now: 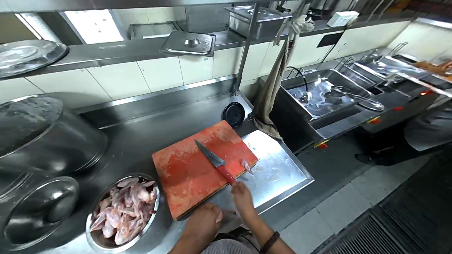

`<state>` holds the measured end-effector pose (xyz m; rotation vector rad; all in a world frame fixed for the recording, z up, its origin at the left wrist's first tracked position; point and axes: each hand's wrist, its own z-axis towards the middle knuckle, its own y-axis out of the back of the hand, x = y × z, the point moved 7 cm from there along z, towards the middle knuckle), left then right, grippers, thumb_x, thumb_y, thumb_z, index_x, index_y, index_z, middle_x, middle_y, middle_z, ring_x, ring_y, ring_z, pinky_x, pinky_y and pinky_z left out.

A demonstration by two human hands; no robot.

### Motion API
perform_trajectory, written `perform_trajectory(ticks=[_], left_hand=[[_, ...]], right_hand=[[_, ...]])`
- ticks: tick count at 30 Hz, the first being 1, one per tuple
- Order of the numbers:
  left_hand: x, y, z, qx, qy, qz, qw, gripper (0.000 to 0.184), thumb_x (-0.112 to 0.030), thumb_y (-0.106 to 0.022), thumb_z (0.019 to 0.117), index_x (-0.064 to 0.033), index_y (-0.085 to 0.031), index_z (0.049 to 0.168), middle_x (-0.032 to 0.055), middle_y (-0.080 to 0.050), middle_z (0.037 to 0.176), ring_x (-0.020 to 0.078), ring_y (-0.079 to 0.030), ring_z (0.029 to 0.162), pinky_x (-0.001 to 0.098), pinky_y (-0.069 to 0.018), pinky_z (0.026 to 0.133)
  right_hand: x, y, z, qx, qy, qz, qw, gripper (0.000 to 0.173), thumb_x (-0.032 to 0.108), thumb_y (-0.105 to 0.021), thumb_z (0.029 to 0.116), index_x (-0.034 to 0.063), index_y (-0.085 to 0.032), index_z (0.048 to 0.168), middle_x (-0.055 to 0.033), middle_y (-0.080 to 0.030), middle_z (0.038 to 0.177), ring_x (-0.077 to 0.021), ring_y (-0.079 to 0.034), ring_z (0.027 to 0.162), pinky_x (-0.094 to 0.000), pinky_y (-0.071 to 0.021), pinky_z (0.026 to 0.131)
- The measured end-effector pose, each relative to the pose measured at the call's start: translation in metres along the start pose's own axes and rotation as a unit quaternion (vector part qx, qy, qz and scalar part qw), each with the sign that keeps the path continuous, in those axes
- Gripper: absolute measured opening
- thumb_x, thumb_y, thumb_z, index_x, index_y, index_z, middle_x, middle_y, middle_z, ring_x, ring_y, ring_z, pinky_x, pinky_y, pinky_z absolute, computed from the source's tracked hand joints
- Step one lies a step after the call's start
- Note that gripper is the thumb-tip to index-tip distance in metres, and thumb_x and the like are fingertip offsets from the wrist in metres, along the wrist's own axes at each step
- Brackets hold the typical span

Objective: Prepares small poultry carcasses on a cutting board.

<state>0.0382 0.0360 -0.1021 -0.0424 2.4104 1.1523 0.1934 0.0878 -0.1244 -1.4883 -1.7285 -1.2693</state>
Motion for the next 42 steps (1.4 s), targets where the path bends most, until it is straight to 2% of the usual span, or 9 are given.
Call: perform_trajectory(ticks=[4, 8, 10, 16, 24, 31, 35, 38, 42], left_hand=[[0.011, 0.003, -0.003, -0.021, 0.024, -0.053, 0.998, 0.039, -0.031, -0.052, 0.1048, -0.0045, -0.063, 0.131, 0.0182, -0.063, 0.134, 0.0334, -0.061, 0.126, 0.0516, -0.0494, 0.107], [0.029, 0.014, -0.004, -0.07, 0.031, -0.115, 0.99, 0.038, -0.028, -0.05, 0.1044, -0.0048, -0.062, 0.132, 0.0163, -0.064, 0.131, 0.0299, -0.065, 0.12, 0.0483, -0.0523, 0.104], [0.037, 0.019, -0.002, -0.083, 0.032, -0.123, 0.988, 0.038, -0.027, -0.05, 0.1042, -0.0043, -0.062, 0.132, 0.0168, -0.064, 0.131, 0.0302, -0.065, 0.12, 0.0486, -0.0517, 0.104], [0.055, 0.036, 0.012, -0.079, 0.071, -0.093, 0.99, 0.037, -0.028, -0.052, 0.1039, -0.007, -0.063, 0.133, 0.0167, -0.062, 0.133, 0.0324, -0.062, 0.124, 0.0506, -0.051, 0.106], [0.064, 0.045, 0.01, -0.23, 0.032, -0.107, 0.967, 0.057, -0.032, -0.068, 0.0874, -0.0274, -0.059, 0.143, 0.0082, -0.049, 0.153, 0.0315, -0.045, 0.142, 0.0546, -0.0443, 0.111], [0.037, 0.069, 0.036, -0.246, -0.05, -0.124, 0.96, 0.027, -0.022, -0.054, 0.1017, -0.0105, -0.075, 0.114, 0.0068, -0.072, 0.117, 0.0204, -0.068, 0.113, 0.0397, -0.0534, 0.103], [0.048, 0.093, 0.037, -0.316, -0.024, -0.236, 0.919, 0.024, -0.018, -0.057, 0.0991, -0.0077, -0.076, 0.111, 0.0079, -0.073, 0.112, 0.0158, -0.07, 0.105, 0.0359, -0.0563, 0.098], [0.091, 0.089, 0.036, -0.342, 0.067, -0.376, 0.859, 0.017, -0.021, -0.066, 0.0979, -0.0069, -0.075, 0.104, 0.0043, -0.075, 0.099, 0.0117, -0.073, 0.09, 0.0341, -0.0627, 0.087], [0.153, 0.039, 0.028, -0.337, 0.212, -0.494, 0.773, 0.017, -0.018, -0.075, 0.0923, -0.0038, -0.071, 0.1, 0.0097, -0.074, 0.093, 0.0199, -0.073, 0.08, 0.0405, -0.0634, 0.075]], right_hand=[[-0.003, 0.085, 0.063, -0.172, 0.006, 0.002, 0.985, 0.036, 0.022, -0.048, 0.1082, -0.0077, -0.06, 0.125, -0.0245, -0.066, 0.112, -0.0326, -0.066, 0.099, -0.0505, -0.0539, 0.089], [-0.02, 0.125, 0.095, -0.173, -0.009, -0.195, 0.965, 0.038, 0.025, -0.062, 0.1001, 0.0023, -0.065, 0.131, -0.0257, -0.063, 0.132, -0.0438, -0.059, 0.123, -0.0633, -0.0473, 0.102], [0.007, 0.114, 0.082, -0.132, 0.057, -0.235, 0.961, 0.043, 0.026, -0.062, 0.0996, 0.0047, -0.063, 0.137, -0.0254, -0.056, 0.143, -0.0464, -0.05, 0.134, -0.0644, -0.0426, 0.107], [0.035, -0.039, 0.01, 0.265, 0.224, -0.275, 0.897, 0.043, 0.036, -0.046, 0.108, 0.0126, -0.063, 0.139, -0.0109, -0.07, 0.125, -0.0231, -0.07, 0.11, -0.0467, -0.0546, 0.101], [0.051, -0.058, -0.002, 0.187, 0.229, -0.42, 0.858, 0.031, 0.019, -0.044, 0.106, 0.0055, -0.068, 0.121, -0.0156, -0.07, 0.118, -0.0319, -0.069, 0.109, -0.0505, -0.056, 0.094], [0.091, -0.044, -0.002, 0.184, 0.263, -0.44, 0.839, 0.033, 0.031, -0.047, 0.1063, 0.0073, -0.07, 0.112, -0.0134, -0.072, 0.109, -0.031, -0.071, 0.101, -0.0532, -0.057, 0.086], [0.077, -0.018, 0.044, 0.119, 0.266, -0.277, 0.916, 0.045, 0.046, -0.052, 0.1039, 0.0114, -0.07, 0.124, -0.0068, -0.074, 0.11, -0.0198, -0.072, 0.099, -0.0435, -0.0593, 0.092], [0.051, -0.001, 0.076, 0.047, 0.216, -0.366, 0.904, 0.054, 0.05, -0.056, 0.0995, 0.0113, -0.063, 0.138, -0.0166, -0.064, 0.135, -0.0365, -0.059, 0.127, -0.0559, -0.0475, 0.107], [0.018, -0.014, 0.084, 0.039, 0.185, -0.474, 0.86, 0.05, 0.05, -0.057, 0.0994, 0.0206, -0.063, 0.14, -0.0212, -0.059, 0.137, -0.0437, -0.055, 0.129, -0.061, -0.0475, 0.103]])
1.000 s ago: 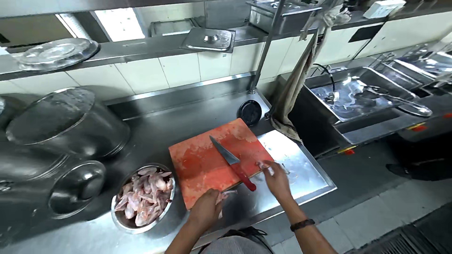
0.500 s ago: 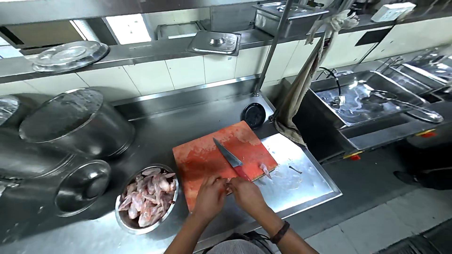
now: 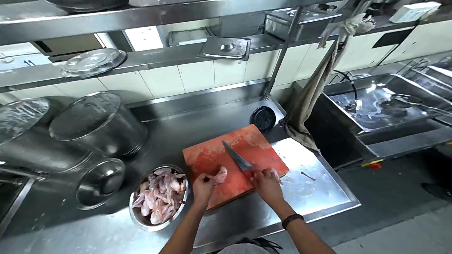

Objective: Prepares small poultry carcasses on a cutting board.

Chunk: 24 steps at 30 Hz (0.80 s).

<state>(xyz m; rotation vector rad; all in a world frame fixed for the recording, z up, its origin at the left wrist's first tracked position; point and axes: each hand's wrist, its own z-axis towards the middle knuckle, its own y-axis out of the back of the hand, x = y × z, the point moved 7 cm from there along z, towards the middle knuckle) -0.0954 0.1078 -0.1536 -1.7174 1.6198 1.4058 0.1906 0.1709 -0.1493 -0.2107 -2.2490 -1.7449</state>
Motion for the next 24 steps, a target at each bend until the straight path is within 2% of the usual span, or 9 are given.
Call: perform_trajectory(ticks=[4, 6, 8, 10, 14, 16, 18, 21, 24], left_hand=[[0.04, 0.012, -0.011, -0.019, 0.085, -0.086, 0.993, 0.02, -0.012, -0.076, 0.0915, 0.0013, -0.066, 0.103, 0.014, -0.072, 0.089, 0.0219, -0.072, 0.073, 0.0382, -0.0623, 0.067], [0.042, 0.012, -0.013, -0.009, 0.095, -0.099, 0.99, 0.021, -0.011, -0.073, 0.094, 0.0026, -0.066, 0.108, 0.0147, -0.072, 0.09, 0.022, -0.072, 0.073, 0.0379, -0.0626, 0.067], [0.04, 0.012, -0.013, 0.008, 0.089, -0.049, 0.995, 0.02, -0.014, -0.068, 0.0979, 0.0011, -0.066, 0.11, 0.0135, -0.073, 0.092, 0.021, -0.073, 0.074, 0.0377, -0.0635, 0.07], [0.038, 0.014, -0.011, 0.035, 0.06, 0.082, 0.994, 0.023, -0.02, -0.062, 0.1012, -0.0034, -0.068, 0.115, 0.0113, -0.074, 0.1, 0.0203, -0.075, 0.085, 0.0401, -0.0635, 0.08], [0.017, 0.016, -0.017, 0.068, 0.018, 0.257, 0.964, 0.03, -0.027, -0.054, 0.1041, -0.0091, -0.071, 0.122, 0.0118, -0.074, 0.112, 0.0245, -0.072, 0.102, 0.0474, -0.0569, 0.096], [0.009, 0.016, -0.02, 0.073, 0.017, 0.281, 0.957, 0.031, -0.029, -0.053, 0.1045, -0.01, -0.071, 0.121, 0.0122, -0.073, 0.113, 0.0257, -0.072, 0.103, 0.0488, -0.057, 0.096], [0.003, 0.017, -0.023, 0.073, 0.017, 0.299, 0.951, 0.03, -0.029, -0.053, 0.1043, -0.0108, -0.072, 0.12, 0.0117, -0.073, 0.112, 0.026, -0.072, 0.104, 0.0492, -0.0565, 0.097], [-0.002, 0.014, -0.027, 0.083, 0.016, 0.319, 0.944, 0.03, -0.026, -0.052, 0.1042, -0.0101, -0.072, 0.12, 0.0124, -0.073, 0.114, 0.0274, -0.071, 0.108, 0.0502, -0.0551, 0.099], [-0.006, 0.011, -0.031, 0.094, 0.011, 0.353, 0.931, 0.031, -0.025, -0.05, 0.1046, -0.0104, -0.072, 0.121, 0.0132, -0.072, 0.119, 0.0287, -0.068, 0.115, 0.0507, -0.0528, 0.102]], right_hand=[[0.026, -0.001, -0.002, 0.075, 0.036, -0.025, 0.996, 0.062, 0.049, -0.067, 0.0951, 0.0241, -0.051, 0.15, -0.0176, -0.057, 0.141, -0.0421, -0.058, 0.126, -0.0605, -0.053, 0.095], [0.036, -0.003, 0.001, 0.094, 0.04, -0.036, 0.994, 0.061, 0.036, -0.069, 0.0953, 0.0241, -0.049, 0.152, -0.019, -0.055, 0.143, -0.0434, -0.057, 0.125, -0.0587, -0.054, 0.095], [0.044, 0.0, 0.002, 0.101, 0.032, -0.047, 0.993, 0.055, 0.022, -0.062, 0.0975, 0.0187, -0.05, 0.151, -0.0218, -0.055, 0.141, -0.0432, -0.06, 0.122, -0.0565, -0.054, 0.097], [0.054, 0.009, -0.003, 0.102, 0.006, -0.038, 0.994, 0.052, 0.016, -0.057, 0.0989, 0.0112, -0.048, 0.15, -0.0239, -0.055, 0.139, -0.0412, -0.065, 0.115, -0.0544, -0.0553, 0.095], [0.081, 0.021, -0.043, 0.142, 0.048, 0.025, 0.988, 0.052, 0.023, -0.052, 0.1015, 0.0101, -0.044, 0.151, -0.0217, -0.061, 0.134, -0.0374, -0.07, 0.106, -0.054, -0.0574, 0.09], [0.094, 0.008, -0.071, 0.176, 0.103, 0.012, 0.979, 0.043, 0.029, -0.048, 0.1055, 0.0125, -0.047, 0.146, -0.0202, -0.065, 0.124, -0.0376, -0.071, 0.101, -0.0551, -0.0582, 0.086], [0.099, -0.01, -0.091, 0.206, 0.136, -0.01, 0.969, 0.04, 0.031, -0.045, 0.1071, 0.0127, -0.049, 0.142, -0.0194, -0.066, 0.123, -0.0377, -0.072, 0.098, -0.0551, -0.059, 0.084], [0.094, -0.028, -0.102, 0.234, 0.12, -0.032, 0.964, 0.04, 0.032, -0.042, 0.1087, 0.0142, -0.047, 0.144, -0.0195, -0.063, 0.128, -0.0385, -0.072, 0.098, -0.0556, -0.0588, 0.083], [0.09, -0.032, -0.105, 0.21, 0.1, -0.074, 0.97, 0.04, 0.03, -0.039, 0.1096, 0.0188, -0.045, 0.147, -0.0193, -0.063, 0.126, -0.0385, -0.072, 0.093, -0.0544, -0.0602, 0.078]])
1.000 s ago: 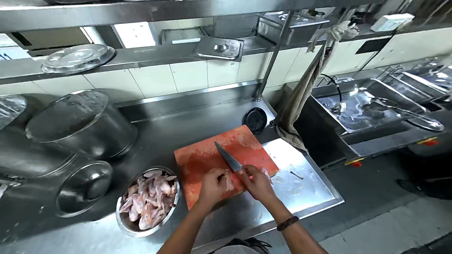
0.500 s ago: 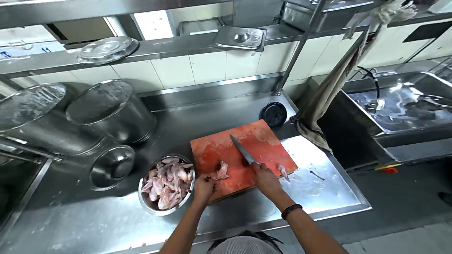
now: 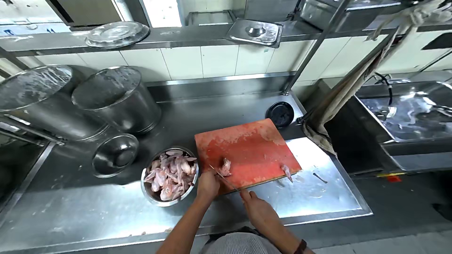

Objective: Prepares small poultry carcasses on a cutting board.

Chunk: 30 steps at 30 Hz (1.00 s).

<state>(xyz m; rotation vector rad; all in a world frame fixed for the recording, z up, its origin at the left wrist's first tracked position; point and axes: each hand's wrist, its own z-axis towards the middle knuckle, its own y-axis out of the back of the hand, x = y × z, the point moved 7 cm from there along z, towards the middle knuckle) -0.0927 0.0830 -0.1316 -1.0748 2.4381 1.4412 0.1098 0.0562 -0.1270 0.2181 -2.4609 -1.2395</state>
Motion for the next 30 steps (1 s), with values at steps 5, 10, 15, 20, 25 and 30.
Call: perform_trajectory(ticks=[5, 10, 15, 20, 25, 30], left_hand=[[-0.004, -0.001, -0.002, -0.01, -0.005, 0.021, 1.0, 0.03, -0.024, -0.05, 0.1037, -0.0113, -0.073, 0.118, 0.0117, -0.073, 0.117, 0.0275, -0.068, 0.115, 0.0493, -0.0528, 0.102], [-0.005, 0.002, -0.001, -0.017, -0.005, 0.036, 0.999, 0.029, -0.024, -0.051, 0.1032, -0.0135, -0.073, 0.12, 0.0103, -0.073, 0.118, 0.0268, -0.068, 0.116, 0.0489, -0.0529, 0.102], [-0.002, 0.005, 0.002, -0.007, -0.004, 0.037, 0.999, 0.029, -0.024, -0.052, 0.1021, -0.0164, -0.073, 0.121, 0.0094, -0.073, 0.12, 0.0268, -0.068, 0.117, 0.0499, -0.0527, 0.103], [0.004, 0.004, 0.005, 0.012, 0.009, 0.031, 0.999, 0.029, -0.027, -0.055, 0.1011, -0.0156, -0.074, 0.12, 0.0107, -0.073, 0.119, 0.029, -0.067, 0.117, 0.0521, -0.0532, 0.102], [-0.001, 0.008, 0.008, 0.006, 0.001, 0.029, 1.0, 0.027, -0.027, -0.055, 0.1015, -0.0133, -0.074, 0.114, 0.0103, -0.073, 0.115, 0.0276, -0.069, 0.113, 0.0515, -0.054, 0.099], [-0.002, 0.008, 0.007, 0.006, -0.007, 0.03, 1.0, 0.027, -0.025, -0.056, 0.0996, -0.0159, -0.075, 0.116, 0.0098, -0.074, 0.115, 0.0282, -0.069, 0.114, 0.0521, -0.0542, 0.099]], right_hand=[[-0.002, -0.004, 0.002, -0.053, -0.025, -0.049, 0.997, 0.046, 0.017, -0.042, 0.1067, 0.0269, -0.044, 0.152, -0.0203, -0.061, 0.124, -0.0387, -0.071, 0.092, -0.0509, -0.0608, 0.074], [0.005, -0.002, 0.009, -0.06, -0.036, -0.03, 0.997, 0.042, 0.032, -0.039, 0.109, 0.0275, -0.046, 0.15, -0.02, -0.062, 0.125, -0.0373, -0.072, 0.087, -0.0511, -0.0608, 0.074], [-0.001, 0.006, -0.001, -0.038, -0.066, 0.002, 0.997, 0.043, 0.039, -0.038, 0.1085, 0.0248, -0.048, 0.147, -0.0185, -0.063, 0.125, -0.0362, -0.072, 0.088, -0.0521, -0.0606, 0.075], [-0.02, 0.009, -0.005, -0.02, -0.066, 0.02, 0.997, 0.043, 0.043, -0.038, 0.1086, 0.0217, -0.05, 0.143, -0.0161, -0.066, 0.119, -0.0346, -0.072, 0.092, -0.0518, -0.0597, 0.079], [-0.008, 0.014, -0.009, -0.03, -0.035, 0.009, 0.999, 0.043, 0.043, -0.039, 0.1081, 0.0227, -0.05, 0.145, -0.0145, -0.066, 0.119, -0.0321, -0.073, 0.088, -0.0496, -0.0602, 0.076], [-0.009, 0.005, -0.009, -0.025, -0.032, -0.016, 0.999, 0.041, 0.04, -0.038, 0.1081, 0.0242, -0.052, 0.143, -0.0162, -0.065, 0.118, -0.0344, -0.072, 0.086, -0.0515, -0.0601, 0.073]])
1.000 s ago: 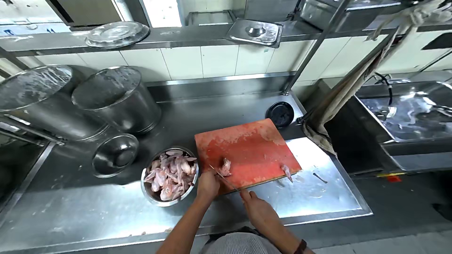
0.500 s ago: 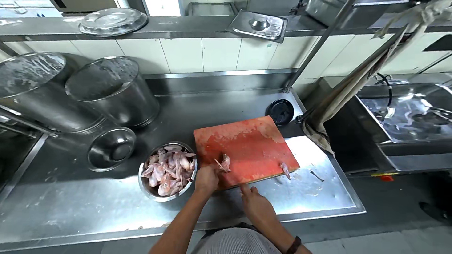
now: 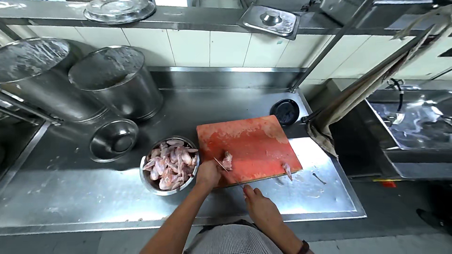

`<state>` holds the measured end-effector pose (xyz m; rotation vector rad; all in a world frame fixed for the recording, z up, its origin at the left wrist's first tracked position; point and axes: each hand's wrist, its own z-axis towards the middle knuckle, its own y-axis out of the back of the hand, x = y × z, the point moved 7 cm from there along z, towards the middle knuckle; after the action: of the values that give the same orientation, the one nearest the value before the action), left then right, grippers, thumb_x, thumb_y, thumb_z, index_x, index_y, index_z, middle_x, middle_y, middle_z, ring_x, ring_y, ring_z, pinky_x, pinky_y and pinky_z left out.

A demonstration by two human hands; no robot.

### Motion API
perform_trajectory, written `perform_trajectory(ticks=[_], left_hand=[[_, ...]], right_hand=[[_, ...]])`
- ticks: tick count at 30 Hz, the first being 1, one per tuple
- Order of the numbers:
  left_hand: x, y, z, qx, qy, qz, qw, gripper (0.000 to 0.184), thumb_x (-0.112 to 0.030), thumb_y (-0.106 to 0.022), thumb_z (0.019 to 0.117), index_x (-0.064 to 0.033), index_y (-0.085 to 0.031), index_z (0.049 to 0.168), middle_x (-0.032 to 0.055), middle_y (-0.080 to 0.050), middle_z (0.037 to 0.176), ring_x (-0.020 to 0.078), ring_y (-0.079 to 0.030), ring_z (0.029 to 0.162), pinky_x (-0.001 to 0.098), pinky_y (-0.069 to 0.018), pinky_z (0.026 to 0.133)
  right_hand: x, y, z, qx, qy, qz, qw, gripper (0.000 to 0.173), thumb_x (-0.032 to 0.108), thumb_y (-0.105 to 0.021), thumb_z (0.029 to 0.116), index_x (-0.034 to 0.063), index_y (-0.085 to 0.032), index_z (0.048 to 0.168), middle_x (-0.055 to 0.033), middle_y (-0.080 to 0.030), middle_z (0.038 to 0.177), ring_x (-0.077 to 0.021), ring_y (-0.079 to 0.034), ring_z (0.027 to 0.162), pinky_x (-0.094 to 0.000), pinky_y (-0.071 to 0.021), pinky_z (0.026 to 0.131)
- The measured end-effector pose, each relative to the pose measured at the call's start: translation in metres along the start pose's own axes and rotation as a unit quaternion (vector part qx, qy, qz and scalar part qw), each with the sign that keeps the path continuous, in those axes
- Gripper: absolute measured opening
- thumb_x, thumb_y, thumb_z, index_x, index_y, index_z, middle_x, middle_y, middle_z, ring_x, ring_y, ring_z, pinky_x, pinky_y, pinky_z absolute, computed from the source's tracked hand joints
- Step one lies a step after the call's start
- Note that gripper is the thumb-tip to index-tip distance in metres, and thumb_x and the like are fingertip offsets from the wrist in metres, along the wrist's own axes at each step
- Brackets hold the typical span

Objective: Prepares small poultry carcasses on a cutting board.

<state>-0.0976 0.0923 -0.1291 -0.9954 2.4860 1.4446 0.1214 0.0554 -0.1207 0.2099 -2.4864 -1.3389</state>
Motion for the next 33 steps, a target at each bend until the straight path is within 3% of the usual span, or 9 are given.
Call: perform_trajectory(ticks=[7, 12, 17, 20, 25, 33], left_hand=[[-0.007, -0.002, -0.002, -0.002, -0.013, 0.01, 1.0, 0.026, -0.023, -0.054, 0.1016, -0.0168, -0.074, 0.119, 0.0095, -0.073, 0.117, 0.0275, -0.069, 0.114, 0.0512, -0.0538, 0.1], [0.001, -0.003, 0.002, -0.009, -0.014, 0.009, 1.0, 0.026, -0.024, -0.055, 0.1025, -0.0164, -0.073, 0.12, 0.0099, -0.073, 0.118, 0.0277, -0.068, 0.116, 0.0511, -0.0533, 0.101], [0.007, -0.011, 0.003, 0.004, -0.005, -0.006, 1.0, 0.027, -0.027, -0.057, 0.1015, -0.0178, -0.073, 0.121, 0.0091, -0.073, 0.12, 0.0273, -0.067, 0.118, 0.0509, -0.0522, 0.103], [0.013, -0.018, 0.006, -0.014, -0.046, -0.027, 0.999, 0.027, -0.025, -0.055, 0.1033, -0.014, -0.073, 0.12, 0.0101, -0.073, 0.118, 0.0271, -0.068, 0.116, 0.0499, -0.052, 0.104], [0.016, -0.02, 0.006, -0.026, -0.09, -0.036, 0.995, 0.029, -0.023, -0.051, 0.1059, -0.0152, -0.072, 0.124, 0.0091, -0.073, 0.121, 0.0258, -0.068, 0.117, 0.0488, -0.0511, 0.106], [0.019, -0.022, 0.008, -0.059, -0.092, -0.023, 0.994, 0.029, -0.014, -0.051, 0.1032, -0.0146, -0.071, 0.125, 0.0093, -0.07, 0.126, 0.0278, -0.067, 0.118, 0.0498, -0.0531, 0.104]], right_hand=[[0.016, 0.007, 0.016, -0.016, -0.01, -0.017, 1.0, 0.039, 0.038, -0.038, 0.1086, 0.0237, -0.051, 0.143, -0.0176, -0.065, 0.12, -0.0349, -0.073, 0.085, -0.0506, -0.0605, 0.073], [0.015, 0.009, 0.022, 0.011, -0.013, 0.016, 1.0, 0.04, 0.04, -0.038, 0.1074, 0.0218, -0.05, 0.14, -0.0143, -0.069, 0.114, -0.0342, -0.072, 0.095, -0.052, -0.0596, 0.079], [-0.003, -0.01, 0.001, 0.049, -0.026, 0.048, 0.997, 0.041, 0.039, -0.037, 0.1081, 0.0199, -0.049, 0.142, -0.013, -0.071, 0.103, -0.0335, -0.072, 0.095, -0.0524, -0.0582, 0.08], [0.006, -0.004, 0.01, 0.05, -0.018, 0.054, 0.997, 0.039, 0.04, -0.037, 0.1081, 0.0178, -0.049, 0.138, -0.0115, -0.071, 0.099, -0.0321, -0.072, 0.094, -0.0513, -0.0581, 0.081], [0.03, 0.012, 0.041, 0.042, -0.002, 0.042, 0.998, 0.04, 0.039, -0.036, 0.1083, 0.018, -0.047, 0.141, -0.0128, -0.071, 0.103, -0.0329, -0.072, 0.098, -0.0527, -0.0576, 0.084], [-0.014, -0.027, 0.001, 0.062, -0.01, 0.09, 0.994, 0.042, 0.039, -0.038, 0.1084, 0.0165, -0.048, 0.143, -0.0138, -0.071, 0.097, -0.0339, -0.072, 0.092, -0.0531, -0.0573, 0.081]])
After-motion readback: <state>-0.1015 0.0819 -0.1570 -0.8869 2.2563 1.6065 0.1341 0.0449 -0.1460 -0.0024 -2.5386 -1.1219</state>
